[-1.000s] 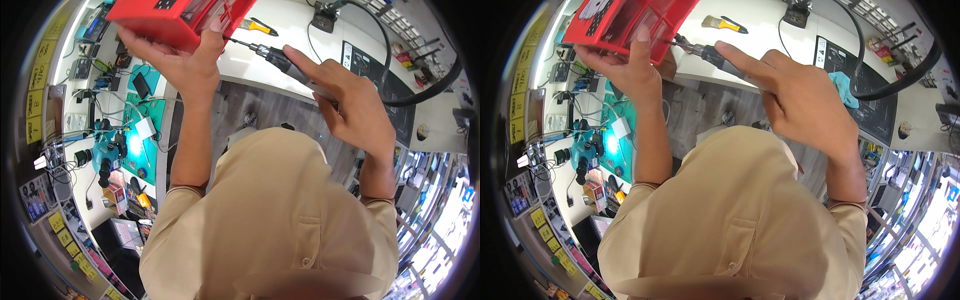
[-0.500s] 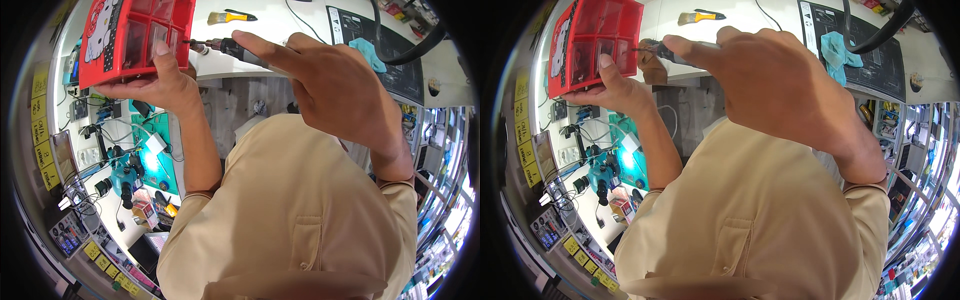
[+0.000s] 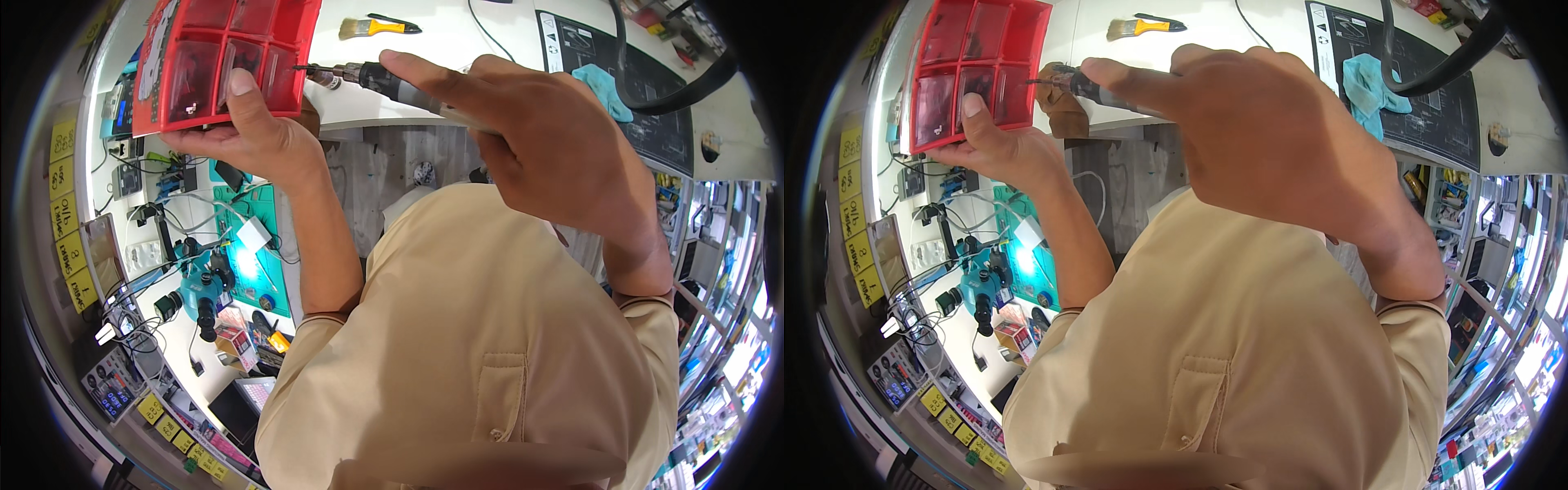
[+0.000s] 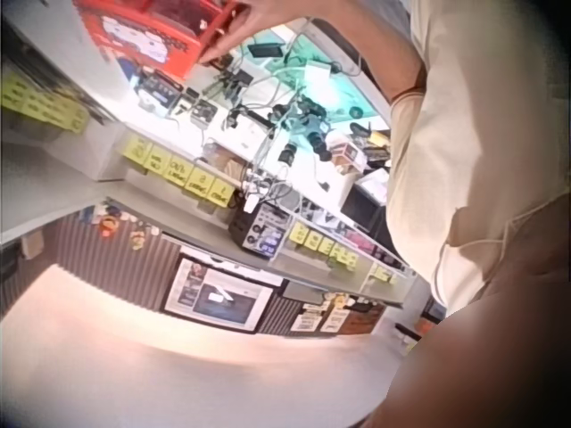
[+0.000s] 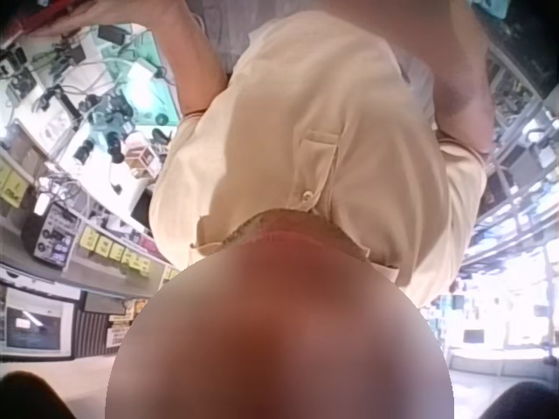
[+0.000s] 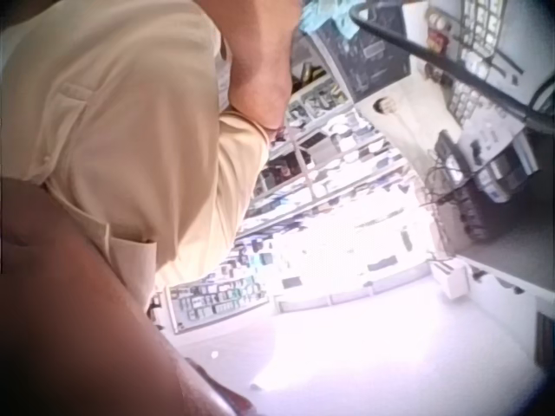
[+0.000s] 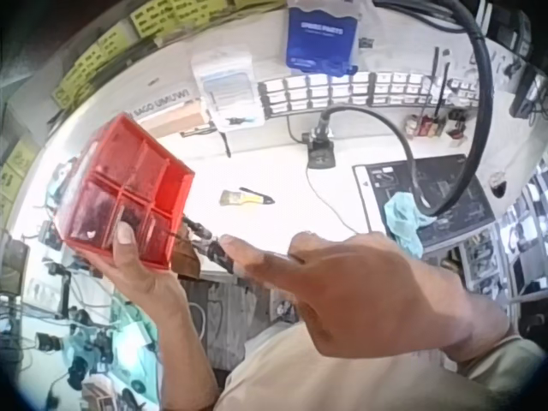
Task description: The person uses a cordless screwdriver to assemble a red Hello Kitty storage box. They remove the clear plastic drawers, insert screws into the box frame, and reinsert the drawers. The person also uses the screwdriver to manipulate small parts inside a clear plastic container.
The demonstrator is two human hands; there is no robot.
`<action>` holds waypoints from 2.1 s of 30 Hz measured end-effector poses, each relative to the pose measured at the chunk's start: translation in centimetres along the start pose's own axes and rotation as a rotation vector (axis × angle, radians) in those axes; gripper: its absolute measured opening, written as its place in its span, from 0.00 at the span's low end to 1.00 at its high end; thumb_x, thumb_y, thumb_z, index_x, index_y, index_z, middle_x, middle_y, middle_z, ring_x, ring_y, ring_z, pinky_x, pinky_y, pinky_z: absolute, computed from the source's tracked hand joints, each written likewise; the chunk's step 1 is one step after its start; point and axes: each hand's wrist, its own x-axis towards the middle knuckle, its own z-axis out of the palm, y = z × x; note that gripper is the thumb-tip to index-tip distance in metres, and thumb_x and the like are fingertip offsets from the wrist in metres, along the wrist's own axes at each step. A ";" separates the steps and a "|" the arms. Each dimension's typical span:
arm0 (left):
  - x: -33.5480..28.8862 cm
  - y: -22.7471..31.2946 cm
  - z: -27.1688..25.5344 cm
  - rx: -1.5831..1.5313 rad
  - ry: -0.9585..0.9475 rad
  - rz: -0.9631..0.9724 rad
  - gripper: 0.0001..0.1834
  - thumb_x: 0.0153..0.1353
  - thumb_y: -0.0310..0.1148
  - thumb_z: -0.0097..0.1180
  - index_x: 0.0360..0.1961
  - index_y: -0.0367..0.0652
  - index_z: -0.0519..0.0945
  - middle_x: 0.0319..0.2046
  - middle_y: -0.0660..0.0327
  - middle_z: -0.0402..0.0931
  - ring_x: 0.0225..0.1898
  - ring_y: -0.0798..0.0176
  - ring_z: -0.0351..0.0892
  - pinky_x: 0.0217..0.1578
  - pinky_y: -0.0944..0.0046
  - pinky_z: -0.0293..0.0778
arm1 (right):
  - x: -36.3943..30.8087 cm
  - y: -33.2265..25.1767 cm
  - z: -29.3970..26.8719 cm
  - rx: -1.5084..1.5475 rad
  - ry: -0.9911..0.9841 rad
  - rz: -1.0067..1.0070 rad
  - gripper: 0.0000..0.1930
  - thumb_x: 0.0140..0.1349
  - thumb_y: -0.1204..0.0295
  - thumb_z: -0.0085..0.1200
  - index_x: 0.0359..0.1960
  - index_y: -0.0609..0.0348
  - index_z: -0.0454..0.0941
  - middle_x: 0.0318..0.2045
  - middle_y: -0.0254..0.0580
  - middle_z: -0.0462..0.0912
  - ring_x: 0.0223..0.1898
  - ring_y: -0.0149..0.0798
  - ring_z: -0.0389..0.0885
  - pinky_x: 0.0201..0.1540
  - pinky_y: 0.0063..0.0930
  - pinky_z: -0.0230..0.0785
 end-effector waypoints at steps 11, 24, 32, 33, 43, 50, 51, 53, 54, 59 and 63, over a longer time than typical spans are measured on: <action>1.0 -0.1 -0.4 -0.152 -0.092 -0.086 0.38 0.65 0.39 0.68 0.71 0.44 0.64 0.65 0.53 0.72 0.63 0.53 0.80 0.58 0.48 0.90 | 0.4 2.8 -0.9 0.262 0.000 0.090 0.37 0.58 0.88 0.61 0.73 0.57 0.76 0.53 0.49 0.88 0.45 0.45 0.86 0.52 0.35 0.77; -8.0 -8.0 -1.5 -0.103 -0.279 -0.508 0.62 0.60 0.30 0.79 0.83 0.43 0.45 0.73 0.54 0.61 0.73 0.58 0.66 0.74 0.54 0.65 | 5.9 6.7 15.3 1.195 0.220 0.570 0.17 0.68 0.59 0.71 0.33 0.60 0.82 0.23 0.33 0.81 0.20 0.27 0.77 0.24 0.26 0.66; -11.1 -12.3 -4.1 -0.207 -0.282 -0.598 0.70 0.53 0.29 0.85 0.83 0.49 0.40 0.74 0.57 0.55 0.78 0.57 0.57 0.79 0.48 0.60 | 7.4 7.4 20.4 1.270 0.248 0.854 0.14 0.69 0.62 0.68 0.41 0.62 0.83 0.28 0.38 0.86 0.20 0.28 0.79 0.21 0.27 0.66; -11.4 -12.9 -4.3 -0.217 -0.278 -0.596 0.71 0.53 0.29 0.85 0.83 0.49 0.40 0.74 0.57 0.54 0.78 0.57 0.57 0.79 0.48 0.60 | 7.4 7.5 20.7 1.272 0.236 0.849 0.14 0.69 0.62 0.67 0.41 0.62 0.83 0.29 0.38 0.87 0.20 0.28 0.79 0.21 0.27 0.66; -13.8 -17.7 -5.4 -0.110 -0.434 -0.584 0.76 0.47 0.33 0.89 0.84 0.41 0.38 0.75 0.52 0.52 0.77 0.55 0.58 0.76 0.51 0.62 | 6.5 9.4 25.3 1.338 0.365 0.870 0.09 0.72 0.65 0.62 0.42 0.57 0.86 0.28 0.34 0.85 0.25 0.28 0.80 0.31 0.25 0.65; -14.3 -20.3 -7.1 -0.163 -0.600 -0.744 0.68 0.49 0.36 0.88 0.80 0.39 0.48 0.72 0.51 0.64 0.74 0.53 0.66 0.76 0.49 0.63 | 5.3 11.7 28.5 1.220 0.376 0.919 0.10 0.73 0.63 0.65 0.42 0.55 0.86 0.30 0.33 0.86 0.25 0.27 0.78 0.32 0.25 0.65; -14.3 -20.9 -7.6 -0.154 -0.626 -0.760 0.68 0.49 0.36 0.88 0.81 0.38 0.47 0.73 0.50 0.63 0.75 0.51 0.65 0.76 0.49 0.62 | 5.3 12.1 29.1 1.213 0.374 0.931 0.10 0.72 0.62 0.66 0.42 0.55 0.86 0.30 0.33 0.86 0.25 0.27 0.78 0.32 0.25 0.65; -14.5 -21.8 -8.6 -0.118 -0.671 -0.767 0.69 0.50 0.35 0.87 0.81 0.37 0.46 0.74 0.48 0.62 0.76 0.49 0.65 0.77 0.48 0.60 | 5.2 12.8 30.1 1.208 0.356 0.953 0.10 0.72 0.62 0.66 0.42 0.55 0.85 0.30 0.33 0.86 0.25 0.27 0.78 0.32 0.25 0.66; -14.6 -22.2 -9.1 -0.092 -0.691 -0.754 0.69 0.51 0.35 0.87 0.82 0.36 0.45 0.75 0.47 0.61 0.76 0.48 0.64 0.78 0.48 0.60 | 5.1 13.3 30.6 1.209 0.343 0.960 0.10 0.72 0.62 0.67 0.42 0.56 0.85 0.30 0.32 0.86 0.26 0.27 0.78 0.32 0.25 0.66; -15.3 -24.2 -10.2 -0.024 -0.743 -0.616 0.70 0.52 0.34 0.85 0.82 0.34 0.42 0.76 0.43 0.59 0.77 0.46 0.62 0.79 0.47 0.57 | 5.4 14.7 33.3 1.257 0.355 0.975 0.10 0.70 0.65 0.65 0.44 0.59 0.85 0.31 0.37 0.89 0.25 0.27 0.79 0.27 0.25 0.64; -14.9 -25.6 -10.2 0.148 -0.802 -0.527 0.69 0.51 0.32 0.84 0.82 0.32 0.43 0.74 0.42 0.58 0.78 0.44 0.59 0.78 0.46 0.57 | 5.9 15.0 34.1 1.360 0.397 0.964 0.11 0.69 0.68 0.64 0.47 0.61 0.85 0.37 0.39 0.90 0.26 0.28 0.80 0.29 0.25 0.69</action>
